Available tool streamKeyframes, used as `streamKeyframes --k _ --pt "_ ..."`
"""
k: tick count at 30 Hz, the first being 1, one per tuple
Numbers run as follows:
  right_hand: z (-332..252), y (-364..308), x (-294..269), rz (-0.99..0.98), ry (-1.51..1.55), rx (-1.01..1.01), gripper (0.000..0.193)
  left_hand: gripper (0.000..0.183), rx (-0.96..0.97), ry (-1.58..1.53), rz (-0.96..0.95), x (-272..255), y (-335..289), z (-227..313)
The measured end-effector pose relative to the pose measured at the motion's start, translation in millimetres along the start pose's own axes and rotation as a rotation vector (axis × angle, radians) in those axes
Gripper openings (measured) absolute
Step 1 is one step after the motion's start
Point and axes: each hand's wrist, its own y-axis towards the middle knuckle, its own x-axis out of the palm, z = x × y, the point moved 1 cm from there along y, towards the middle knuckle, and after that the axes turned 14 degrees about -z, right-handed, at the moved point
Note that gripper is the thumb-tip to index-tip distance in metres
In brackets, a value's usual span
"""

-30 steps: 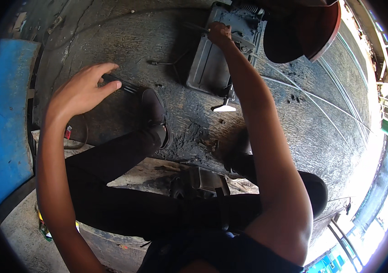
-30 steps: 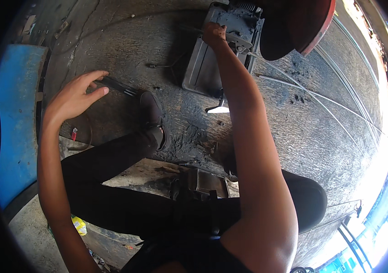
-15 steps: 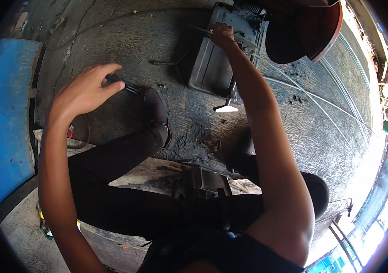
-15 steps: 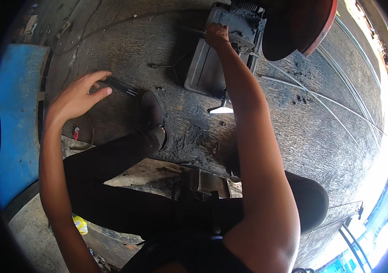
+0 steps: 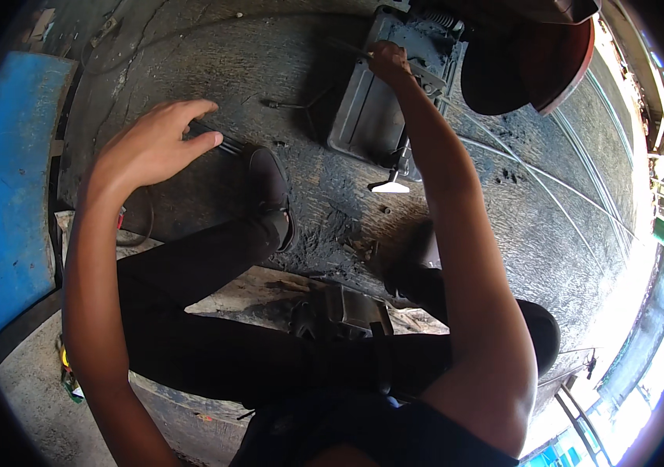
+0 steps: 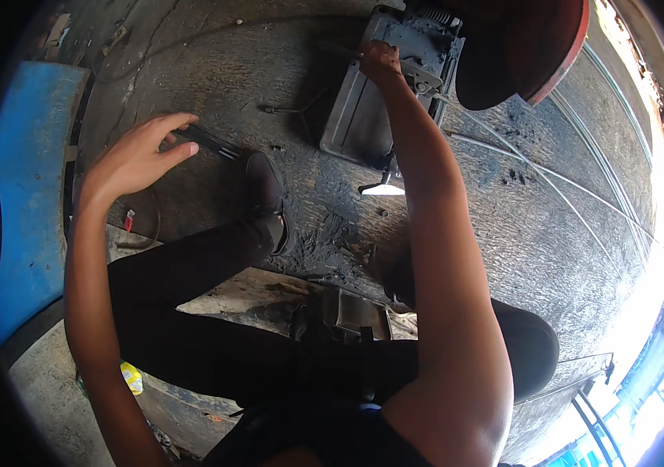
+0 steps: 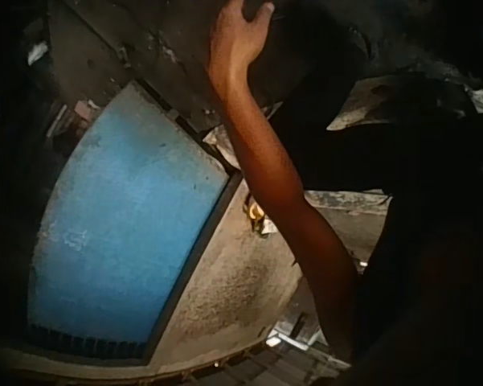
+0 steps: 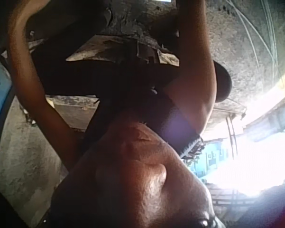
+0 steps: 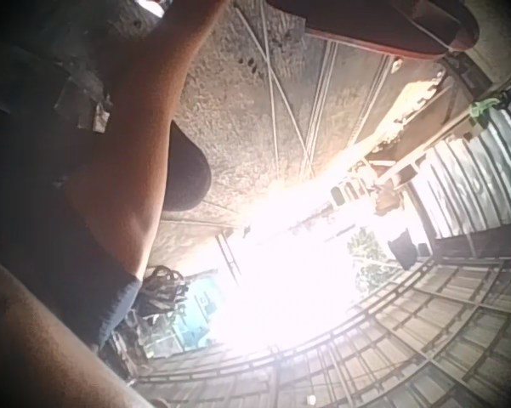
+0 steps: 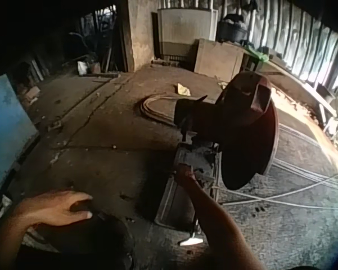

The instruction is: The person sets up an electric chop saw, secures metal rods in the clamp, and cuts them using the saw. The person then gathers and arranges the cut metal rods on the ground.

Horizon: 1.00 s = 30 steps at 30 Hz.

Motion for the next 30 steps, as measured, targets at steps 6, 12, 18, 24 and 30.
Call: streamKeyframes --k 6,12,18,24,30 --pt "-6.2 0.6 -5.8 -0.063 -0.082 0.058 0.030 0.052 0.026 0.034 0.023 2.7 -0.3 -5.9" --pt "3.9 8.9 -0.9 -0.117 -0.112 0.107 0.029 0.052 0.021 0.036 0.036 2.3 -1.2 -3.5" --pt "4.8 6.9 1.3 -0.043 -0.113 0.019 0.025 0.053 0.015 0.040 0.024 1.9 -1.8 -1.6" --pt "0.9 6.3 -0.4 -0.053 -0.122 0.026 0.026 0.051 0.047 0.015 0.067 2.9 -3.5 -1.2" --pt "2.3 4.0 2.0 -0.031 -0.144 0.013 0.028 0.052 0.017 0.054 0.028 2.4 -0.5 -3.1"
